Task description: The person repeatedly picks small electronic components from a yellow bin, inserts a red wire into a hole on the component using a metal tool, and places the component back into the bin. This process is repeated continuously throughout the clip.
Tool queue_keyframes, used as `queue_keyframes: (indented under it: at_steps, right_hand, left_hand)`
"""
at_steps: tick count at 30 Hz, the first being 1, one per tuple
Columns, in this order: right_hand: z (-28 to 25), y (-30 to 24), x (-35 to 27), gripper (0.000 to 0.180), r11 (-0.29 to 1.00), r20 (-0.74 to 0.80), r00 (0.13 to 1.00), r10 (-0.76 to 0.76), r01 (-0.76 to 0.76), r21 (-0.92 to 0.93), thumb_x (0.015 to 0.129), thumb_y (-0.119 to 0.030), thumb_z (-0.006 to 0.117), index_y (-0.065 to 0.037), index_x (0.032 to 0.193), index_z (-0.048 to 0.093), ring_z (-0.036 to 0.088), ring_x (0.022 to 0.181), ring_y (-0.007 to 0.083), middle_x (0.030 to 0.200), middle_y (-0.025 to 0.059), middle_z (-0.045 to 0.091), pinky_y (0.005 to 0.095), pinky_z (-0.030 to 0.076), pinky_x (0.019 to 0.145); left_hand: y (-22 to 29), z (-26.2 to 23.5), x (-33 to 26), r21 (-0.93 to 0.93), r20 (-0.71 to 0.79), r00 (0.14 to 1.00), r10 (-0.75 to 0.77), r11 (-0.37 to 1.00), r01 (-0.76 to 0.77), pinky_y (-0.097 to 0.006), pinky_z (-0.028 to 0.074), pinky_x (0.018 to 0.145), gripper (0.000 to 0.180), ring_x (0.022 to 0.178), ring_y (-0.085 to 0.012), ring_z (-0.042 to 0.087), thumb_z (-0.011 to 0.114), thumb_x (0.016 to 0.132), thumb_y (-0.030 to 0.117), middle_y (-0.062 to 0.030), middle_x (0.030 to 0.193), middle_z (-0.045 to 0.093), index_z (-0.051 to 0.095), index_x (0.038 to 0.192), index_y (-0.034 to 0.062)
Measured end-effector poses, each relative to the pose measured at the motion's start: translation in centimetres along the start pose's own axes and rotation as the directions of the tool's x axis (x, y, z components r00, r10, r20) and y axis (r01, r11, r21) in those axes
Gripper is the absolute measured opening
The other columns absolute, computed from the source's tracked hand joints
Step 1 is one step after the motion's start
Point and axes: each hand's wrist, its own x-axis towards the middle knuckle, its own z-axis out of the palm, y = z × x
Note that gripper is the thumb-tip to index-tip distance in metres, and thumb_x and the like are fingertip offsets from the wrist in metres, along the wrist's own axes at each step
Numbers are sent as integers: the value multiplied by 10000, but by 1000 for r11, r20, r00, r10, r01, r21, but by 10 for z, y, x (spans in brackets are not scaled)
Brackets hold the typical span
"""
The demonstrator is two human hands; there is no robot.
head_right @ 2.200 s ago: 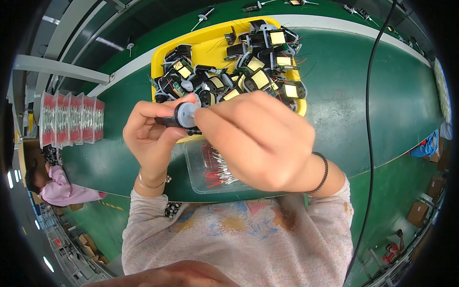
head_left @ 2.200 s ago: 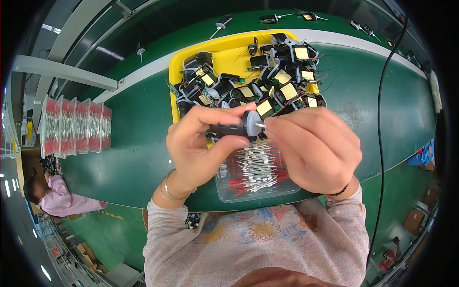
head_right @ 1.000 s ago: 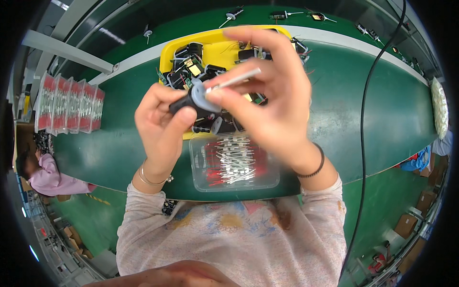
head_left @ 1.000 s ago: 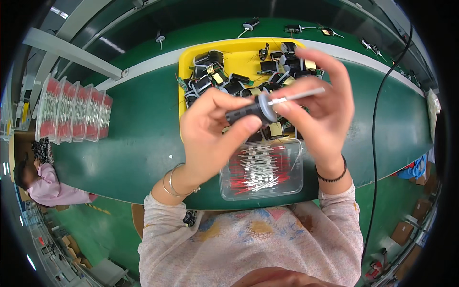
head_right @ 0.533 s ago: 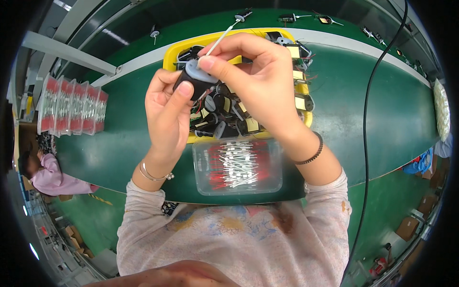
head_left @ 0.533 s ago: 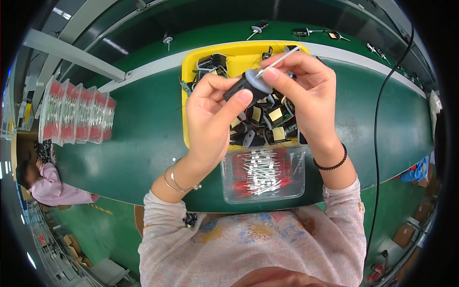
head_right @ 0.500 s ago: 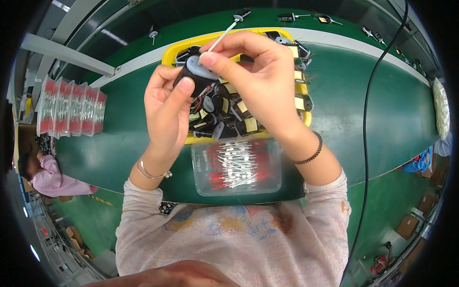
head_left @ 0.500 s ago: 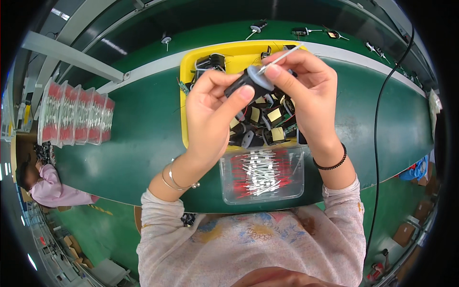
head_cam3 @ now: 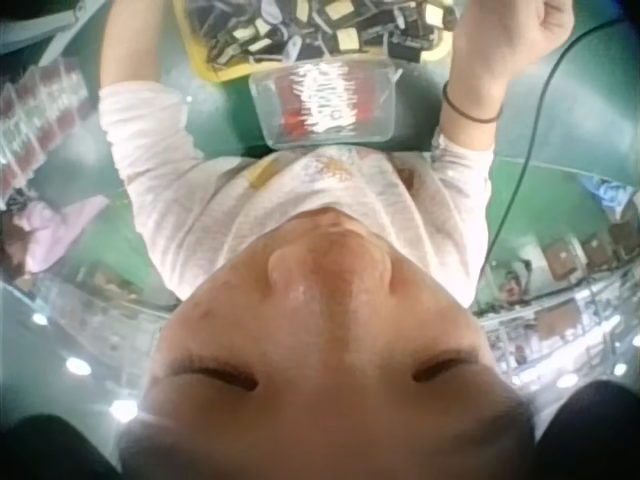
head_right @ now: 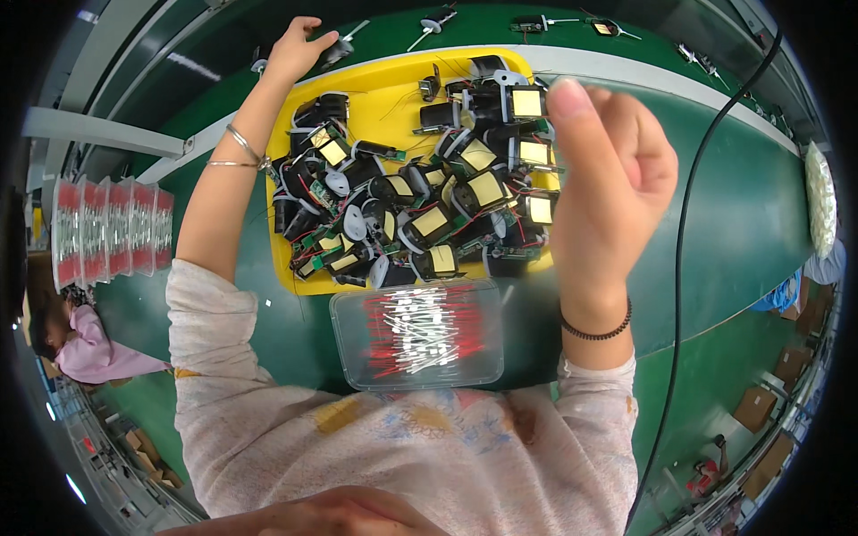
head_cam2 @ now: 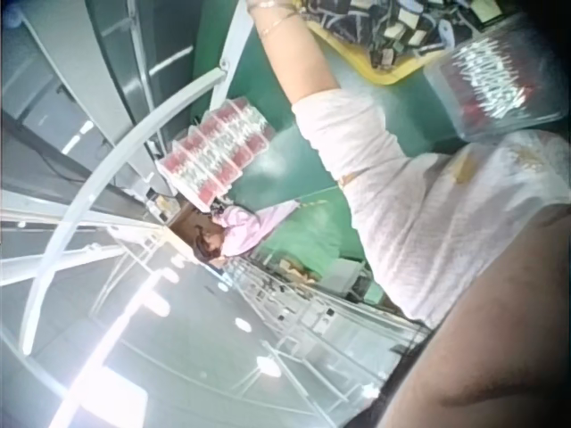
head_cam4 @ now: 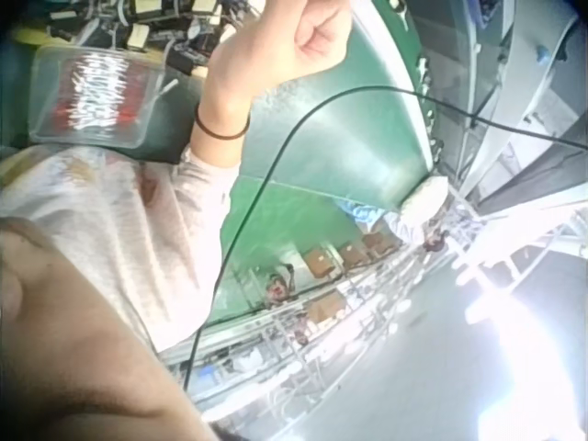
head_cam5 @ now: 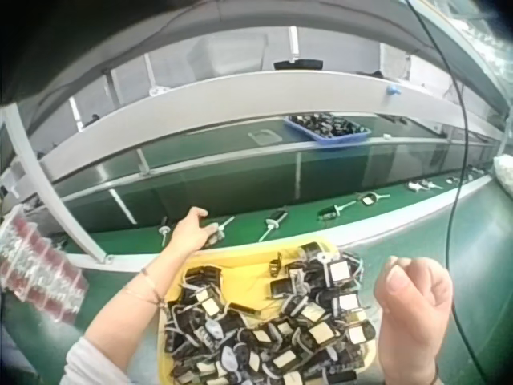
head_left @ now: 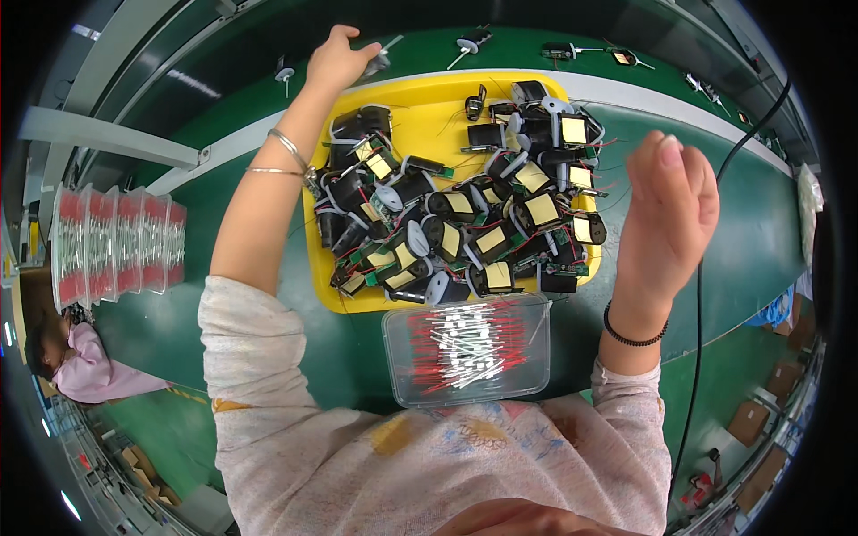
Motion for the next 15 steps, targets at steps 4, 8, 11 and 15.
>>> queue_keyframes:
  at_steps: [4,8,11,15]
  right_hand:
    - [-6,-12,-21,449,997,104,995,6,3,-82,753,77,584,-115,524,249,293,476,80,503,-28,318,240,223,453]
    - [1,-20,-48,174,907,750,586,308,58,-417,719,-57,654,-66,663,489,480,468,205,583,40,497,313,359,421]
    - [8,-3,-89,194,719,826,321,464,408,-563,703,-127,612,-54,871,546,605,692,244,813,93,577,338,489,541]
    - [8,20,-125,244,558,747,312,587,512,-653,659,-177,677,-76,838,546,580,766,245,730,53,554,343,486,601]
  left_hand:
    - [45,-35,-27,-70,317,840,441,894,-443,-321,448,733,207,804,-263,586,612,752,255,-119,859,618,623,854,76]
    - [93,-70,-86,-125,780,473,409,843,-523,-363,346,923,172,1060,-248,494,575,808,232,-86,1063,590,629,891,92]
    - [93,-62,-106,-35,805,489,337,849,-527,-375,364,913,239,1041,-260,497,536,828,250,-69,1062,585,606,999,99]
    - [91,-59,-108,116,508,704,496,771,-626,-370,436,800,243,944,-260,526,631,746,219,-69,951,588,604,952,92]
